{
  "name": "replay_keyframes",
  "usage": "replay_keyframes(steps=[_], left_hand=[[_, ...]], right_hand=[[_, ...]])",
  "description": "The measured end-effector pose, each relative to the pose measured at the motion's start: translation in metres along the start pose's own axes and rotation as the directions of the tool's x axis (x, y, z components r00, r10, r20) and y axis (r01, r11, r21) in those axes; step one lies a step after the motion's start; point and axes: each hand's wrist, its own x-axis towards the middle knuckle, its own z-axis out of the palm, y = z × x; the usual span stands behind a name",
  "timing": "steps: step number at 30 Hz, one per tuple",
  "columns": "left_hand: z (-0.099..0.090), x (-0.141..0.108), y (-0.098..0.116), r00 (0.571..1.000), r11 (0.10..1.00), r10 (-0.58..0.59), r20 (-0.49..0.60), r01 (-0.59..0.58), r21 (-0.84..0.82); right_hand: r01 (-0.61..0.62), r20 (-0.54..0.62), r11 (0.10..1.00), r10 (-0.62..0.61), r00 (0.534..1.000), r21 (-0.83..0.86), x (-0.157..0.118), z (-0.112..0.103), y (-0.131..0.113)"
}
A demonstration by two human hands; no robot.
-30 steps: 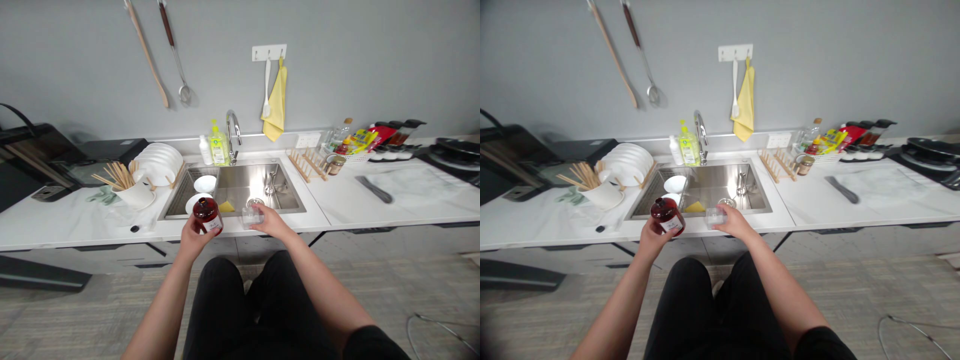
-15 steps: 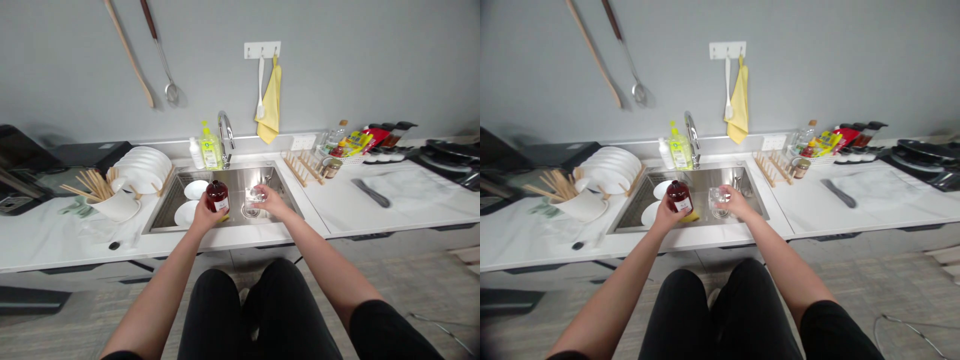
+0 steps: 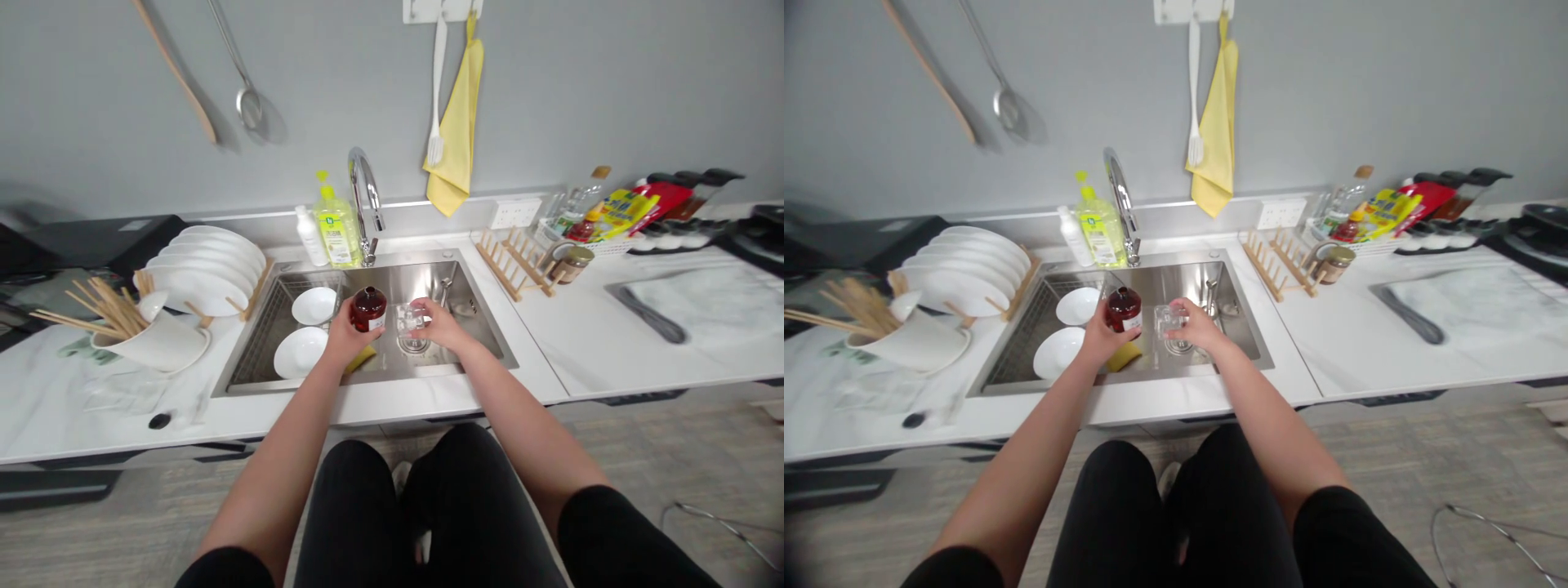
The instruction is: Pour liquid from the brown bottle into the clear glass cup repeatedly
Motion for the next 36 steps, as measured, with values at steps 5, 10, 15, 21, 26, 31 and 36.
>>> replay_keyframes(steps=[5,10,15,21,26,31,36], left_hand=[[0.000,0.003,-0.002,0.998,0.996,0.026,0.052,-0.030,0.079],[0.001,0.004,-0.003,0.994,0.987,0.085,0.074,-0.094,0.131],[0.000,0.002,0.001,0.991,0.975,0.094,0.094,-0.111,0.194],[0.002,-0.001,0.005,0.987,0.967,0.096,0.128,-0.123,0.223],[0.003,-0.002,0.002,0.982,0.954,0.112,0.149,-0.148,0.262],[0.004,0.000,-0.004,0.977,0.934,0.140,0.158,-0.183,0.306],[0.004,0.001,-0.008,0.974,0.922,0.158,0.165,-0.205,0.328]], right_hand=[[0.006,0.013,1.000,-0.006,1.000,-0.012,0.003,0.001,-0.001],[0.000,-0.039,1.000,0.000,0.999,0.001,0.009,-0.001,0.003],[-0.004,-0.024,1.000,0.004,1.000,-0.024,0.010,-0.004,0.004],[0.054,0.050,0.996,-0.050,0.998,-0.077,0.006,-0.003,0.004],[0.040,0.027,0.995,-0.038,0.999,-0.092,0.006,-0.003,0.006],[0.060,-0.003,0.989,-0.061,0.998,-0.134,0.009,-0.006,0.013],[0.074,0.000,0.982,-0.075,0.997,-0.175,0.009,-0.007,0.018]])
